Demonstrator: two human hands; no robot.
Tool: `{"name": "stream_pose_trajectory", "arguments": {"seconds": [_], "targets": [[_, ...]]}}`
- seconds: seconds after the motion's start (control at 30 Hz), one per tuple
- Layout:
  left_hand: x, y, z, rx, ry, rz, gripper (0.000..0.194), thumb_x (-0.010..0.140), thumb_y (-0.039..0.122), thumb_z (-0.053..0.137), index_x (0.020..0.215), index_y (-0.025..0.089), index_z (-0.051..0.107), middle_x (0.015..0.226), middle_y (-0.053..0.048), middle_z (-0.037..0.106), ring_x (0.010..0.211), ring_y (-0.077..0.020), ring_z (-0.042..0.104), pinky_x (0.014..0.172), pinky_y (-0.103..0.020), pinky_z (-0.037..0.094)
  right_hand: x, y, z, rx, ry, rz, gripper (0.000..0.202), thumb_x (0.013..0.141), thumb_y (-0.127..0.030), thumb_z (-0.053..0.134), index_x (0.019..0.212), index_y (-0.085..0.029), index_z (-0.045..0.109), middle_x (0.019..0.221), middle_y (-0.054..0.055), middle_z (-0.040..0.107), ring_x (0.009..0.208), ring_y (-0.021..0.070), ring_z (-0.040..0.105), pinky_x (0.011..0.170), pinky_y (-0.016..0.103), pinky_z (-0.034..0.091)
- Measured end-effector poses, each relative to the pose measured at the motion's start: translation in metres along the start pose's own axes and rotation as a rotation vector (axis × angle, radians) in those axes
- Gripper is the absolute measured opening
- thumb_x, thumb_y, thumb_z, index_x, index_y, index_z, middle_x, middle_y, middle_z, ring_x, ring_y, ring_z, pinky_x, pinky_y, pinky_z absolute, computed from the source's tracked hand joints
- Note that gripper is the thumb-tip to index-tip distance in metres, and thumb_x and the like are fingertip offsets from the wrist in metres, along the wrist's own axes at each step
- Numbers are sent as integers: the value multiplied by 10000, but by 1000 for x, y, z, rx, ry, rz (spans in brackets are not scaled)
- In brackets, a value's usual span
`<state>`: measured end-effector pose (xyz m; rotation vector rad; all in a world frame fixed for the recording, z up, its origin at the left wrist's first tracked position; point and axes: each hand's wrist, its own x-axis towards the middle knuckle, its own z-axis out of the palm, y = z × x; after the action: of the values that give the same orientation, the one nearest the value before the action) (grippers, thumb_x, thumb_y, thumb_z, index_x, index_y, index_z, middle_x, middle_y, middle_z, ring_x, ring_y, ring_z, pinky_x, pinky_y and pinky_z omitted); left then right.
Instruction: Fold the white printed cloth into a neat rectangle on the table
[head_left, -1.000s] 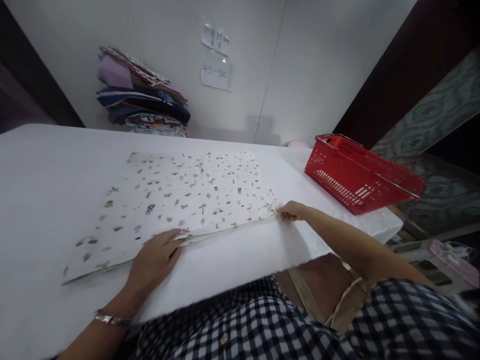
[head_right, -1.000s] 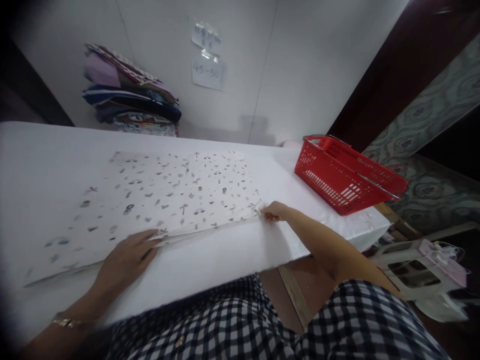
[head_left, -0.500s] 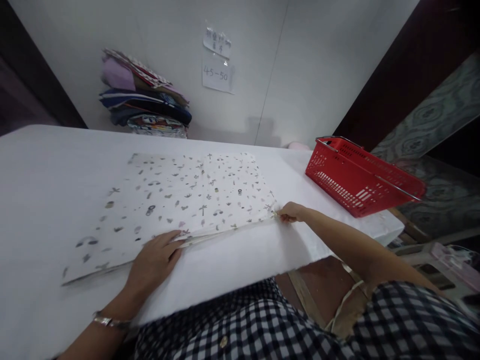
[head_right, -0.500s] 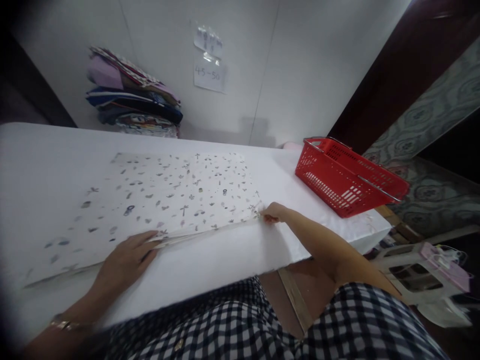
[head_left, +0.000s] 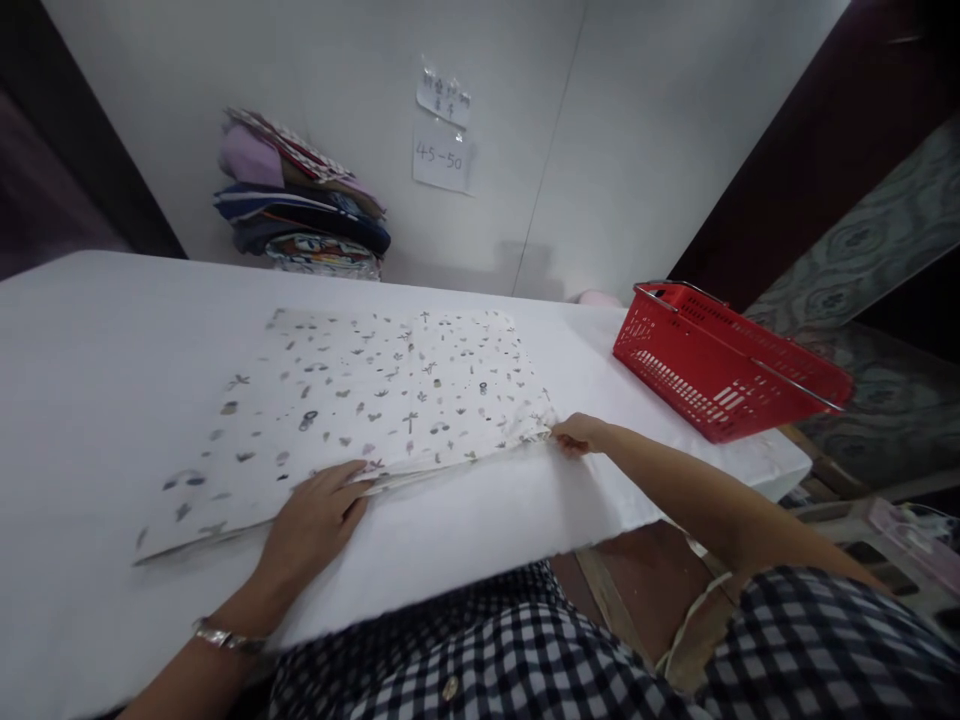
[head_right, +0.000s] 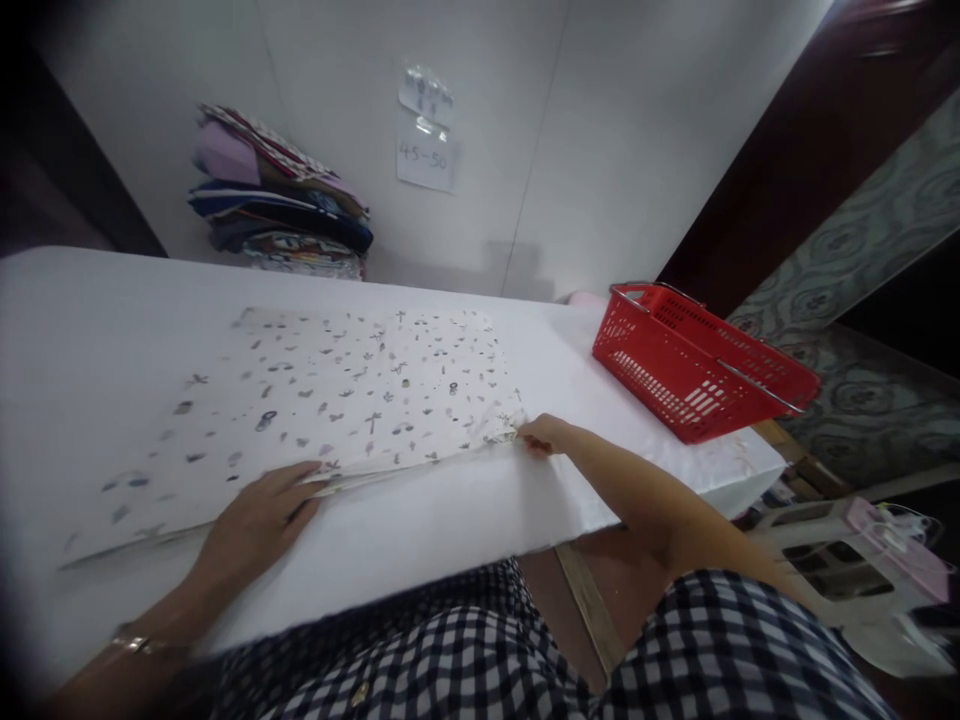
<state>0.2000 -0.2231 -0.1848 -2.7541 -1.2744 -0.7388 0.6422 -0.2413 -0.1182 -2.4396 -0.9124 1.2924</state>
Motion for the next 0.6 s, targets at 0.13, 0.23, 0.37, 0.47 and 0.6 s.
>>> {"name": "stream_pose_trajectory", "arguments": {"seconds": [0.13, 0.23, 0.37, 0.47, 0.6], "targets": [[0, 0, 1, 11, -3, -16, 380, 906, 401, 366, 947, 255, 714, 1170, -57, 667, 1068, -259, 608, 928, -451, 473, -2, 1, 2, -10, 48, -30, 243, 768, -189, 669, 570, -151, 532, 449, 4, 562, 391, 102, 538, 369, 176, 386], [0, -1, 0, 37, -9, 6, 376, 903, 401, 373, 951, 256, 716, 1162, -50, 672, 1066, -250, 610, 923, -425, 478, -1, 1, 0, 4, 81, -81, 250, 724, -153, 688, 546, -162, 513, 405, -16, 523, 367, 89, 500, 351, 166, 349], [0, -1, -3, 63, -13, 41, 367, 902, 383, 379, 966, 248, 714, 1167, -51, 671, 1061, -243, 611, 903, -403, 486, -3, 2, 2, 110, 43, -148, 180, 718, -167, 682, 612, -166, 536, 506, 14, 601, 481, 126, 586, 446, 191, 461], [0, 0, -5, 76, 12, 51, 361, 908, 370, 376, 957, 250, 713, 1159, -49, 676, 1055, -239, 612, 901, -403, 479, -6, -1, -3, 204, -2, -207, 118, 732, -183, 644, 681, -175, 538, 575, 11, 623, 515, 129, 592, 494, 216, 499], [4, 1, -6, 82, 66, 70, 374, 915, 383, 369, 914, 239, 715, 1126, -59, 688, 1036, -244, 617, 894, -409, 462, -9, -20, -33, 293, 32, -342, 107, 769, -200, 572, 724, -210, 476, 543, -46, 532, 480, 85, 521, 490, 177, 465]]}}
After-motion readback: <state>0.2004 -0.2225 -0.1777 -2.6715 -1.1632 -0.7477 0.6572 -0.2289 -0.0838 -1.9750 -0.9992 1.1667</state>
